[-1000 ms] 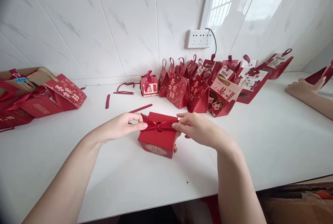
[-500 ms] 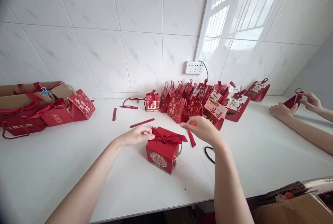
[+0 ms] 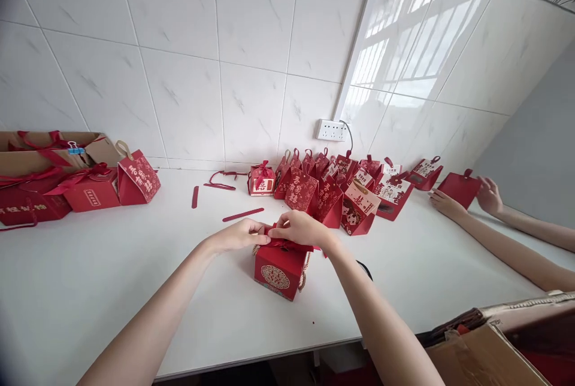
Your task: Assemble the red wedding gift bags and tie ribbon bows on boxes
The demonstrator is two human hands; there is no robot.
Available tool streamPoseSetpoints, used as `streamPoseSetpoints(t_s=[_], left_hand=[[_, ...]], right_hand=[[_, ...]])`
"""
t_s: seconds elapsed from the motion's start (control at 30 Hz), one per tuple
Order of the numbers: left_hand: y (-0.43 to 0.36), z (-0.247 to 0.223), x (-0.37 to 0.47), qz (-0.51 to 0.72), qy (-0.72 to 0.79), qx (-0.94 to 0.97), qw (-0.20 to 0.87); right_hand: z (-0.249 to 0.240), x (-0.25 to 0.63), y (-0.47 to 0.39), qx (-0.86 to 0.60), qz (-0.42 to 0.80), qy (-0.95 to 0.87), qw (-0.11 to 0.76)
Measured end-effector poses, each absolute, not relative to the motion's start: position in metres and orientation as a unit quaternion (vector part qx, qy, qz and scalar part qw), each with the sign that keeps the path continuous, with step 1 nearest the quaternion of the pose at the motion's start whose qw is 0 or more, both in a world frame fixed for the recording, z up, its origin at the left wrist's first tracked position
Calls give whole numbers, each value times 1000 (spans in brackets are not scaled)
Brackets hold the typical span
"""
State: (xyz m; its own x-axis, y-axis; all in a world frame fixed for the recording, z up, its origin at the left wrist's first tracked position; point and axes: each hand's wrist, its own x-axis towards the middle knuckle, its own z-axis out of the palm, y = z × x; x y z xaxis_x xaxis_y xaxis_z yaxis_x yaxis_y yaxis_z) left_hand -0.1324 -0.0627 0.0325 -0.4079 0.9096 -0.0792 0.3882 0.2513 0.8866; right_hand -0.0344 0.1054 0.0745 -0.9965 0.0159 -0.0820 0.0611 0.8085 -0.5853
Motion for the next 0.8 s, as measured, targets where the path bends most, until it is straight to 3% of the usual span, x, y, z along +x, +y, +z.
streamPoseSetpoints(t_s=[0.17,0.37,0.57,0.8], left_hand=[[-67,36,-133,413,733,440,315],[-72,38,-135,378,760,439,295],[-72,41,-132,381,758,445,287],[-73,41,-133,372,781,425,267]], right_hand=[[76,-35,106,2,-352,931,94],[73,-33,106,82,-388,918,19],[75,-30,100,30,-360,930,67],[57,-34,105,128,-432,893,21]])
